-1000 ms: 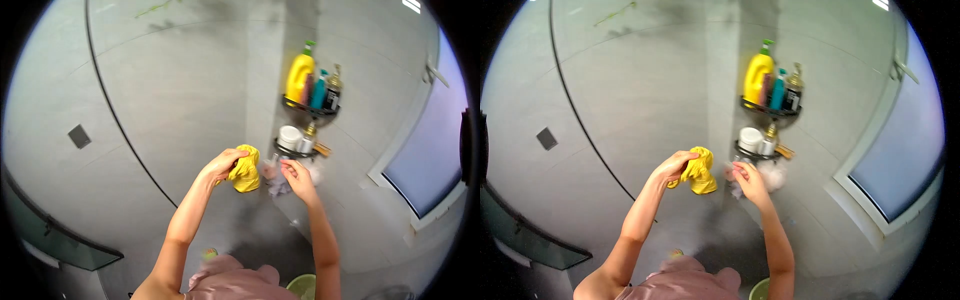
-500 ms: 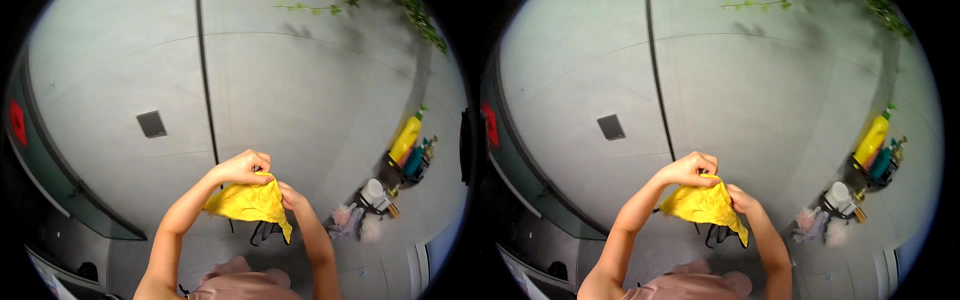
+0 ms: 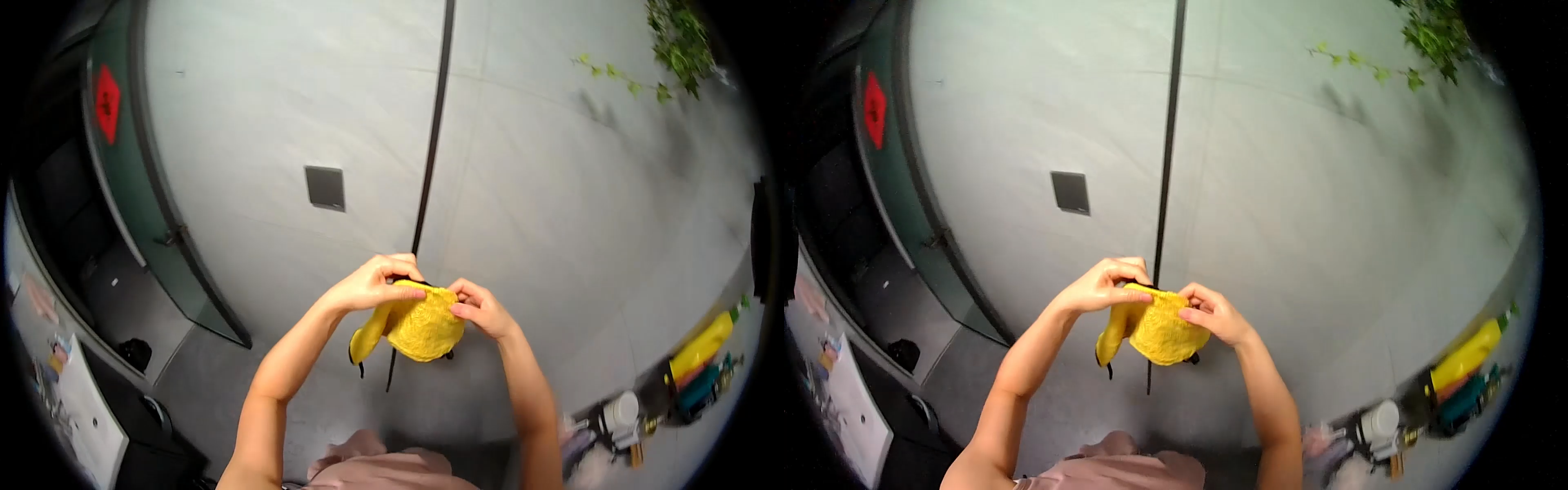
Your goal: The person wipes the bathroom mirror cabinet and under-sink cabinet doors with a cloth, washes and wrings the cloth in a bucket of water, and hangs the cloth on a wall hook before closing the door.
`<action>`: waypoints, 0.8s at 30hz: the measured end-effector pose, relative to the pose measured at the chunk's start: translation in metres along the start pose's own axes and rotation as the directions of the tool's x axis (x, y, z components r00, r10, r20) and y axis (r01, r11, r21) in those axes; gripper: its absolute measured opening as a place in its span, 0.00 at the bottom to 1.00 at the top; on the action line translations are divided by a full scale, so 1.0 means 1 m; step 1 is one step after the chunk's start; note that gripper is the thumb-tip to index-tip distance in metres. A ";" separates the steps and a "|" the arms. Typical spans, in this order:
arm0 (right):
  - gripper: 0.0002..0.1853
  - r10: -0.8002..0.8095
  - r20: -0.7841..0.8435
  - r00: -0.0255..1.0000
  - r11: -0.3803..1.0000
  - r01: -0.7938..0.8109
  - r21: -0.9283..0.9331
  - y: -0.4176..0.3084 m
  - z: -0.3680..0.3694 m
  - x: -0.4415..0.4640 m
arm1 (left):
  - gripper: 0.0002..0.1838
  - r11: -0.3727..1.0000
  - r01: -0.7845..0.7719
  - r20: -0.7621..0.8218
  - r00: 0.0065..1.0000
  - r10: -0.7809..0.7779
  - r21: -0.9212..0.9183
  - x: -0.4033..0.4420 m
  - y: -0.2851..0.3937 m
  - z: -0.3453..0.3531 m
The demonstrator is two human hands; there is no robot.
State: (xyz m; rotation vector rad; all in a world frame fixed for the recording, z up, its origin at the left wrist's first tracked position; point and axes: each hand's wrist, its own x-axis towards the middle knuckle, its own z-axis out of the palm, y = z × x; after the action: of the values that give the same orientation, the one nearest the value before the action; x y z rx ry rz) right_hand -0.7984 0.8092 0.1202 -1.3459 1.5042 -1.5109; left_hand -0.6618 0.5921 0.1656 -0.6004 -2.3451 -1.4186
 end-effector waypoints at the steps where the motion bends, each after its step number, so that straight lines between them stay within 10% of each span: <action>1: 0.12 -0.012 0.054 0.998 0.997 0.015 -0.071 0.005 0.000 0.010 | 0.08 0.984 0.122 -0.052 0.990 -0.129 -0.131 -0.001 0.001 -0.003; 3: 0.14 0.155 0.137 0.978 0.966 -0.121 -0.230 0.040 0.003 0.027 | 0.08 0.932 0.247 -0.107 0.953 -0.282 -0.264 -0.009 -0.015 -0.006; 6: 0.15 0.177 0.138 0.975 0.678 -0.019 -0.735 0.043 -0.006 0.035 | 0.09 0.916 0.367 -0.122 0.928 -0.351 0.162 -0.037 -0.042 -0.005; 10: 0.12 -0.232 -0.230 0.945 0.876 0.101 -0.471 0.047 0.012 0.063 | 0.09 0.867 0.497 -0.279 0.827 -0.487 -0.042 -0.058 -0.031 -0.010; 13: 0.15 -0.530 -0.476 0.702 0.743 0.114 -0.659 0.013 0.030 0.102 | 0.08 0.903 0.406 -0.605 0.757 -0.247 0.140 -0.036 -0.044 -0.030; 15: 0.12 -0.845 -0.329 0.423 0.434 0.181 -0.883 -0.021 0.032 0.139 | 0.09 0.911 0.332 -0.695 0.716 -0.074 0.245 -0.007 -0.022 -0.037; 18: 0.08 -0.937 -0.139 0.321 0.155 0.026 -0.988 -0.040 0.015 0.197 | 0.18 0.751 0.167 -0.628 0.676 0.384 0.639 0.030 -0.026 -0.056; 20: 0.07 -0.956 -0.097 0.275 0.090 -0.036 -0.995 -0.033 0.017 0.212 | 0.26 0.492 0.265 -0.502 0.740 0.448 0.830 0.040 -0.054 -0.068; 24: 0.09 -0.956 -0.030 0.291 0.009 -0.074 -0.997 0.036 0.036 0.216 | 0.27 0.441 0.273 -0.448 0.817 0.363 0.855 0.024 -0.116 -0.069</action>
State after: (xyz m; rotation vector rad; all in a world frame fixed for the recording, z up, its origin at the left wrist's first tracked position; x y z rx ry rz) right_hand -0.8372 0.5905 0.1298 -2.4102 3.2344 -1.8568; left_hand -0.7372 0.4865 0.1209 0.1144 -2.0765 -0.0462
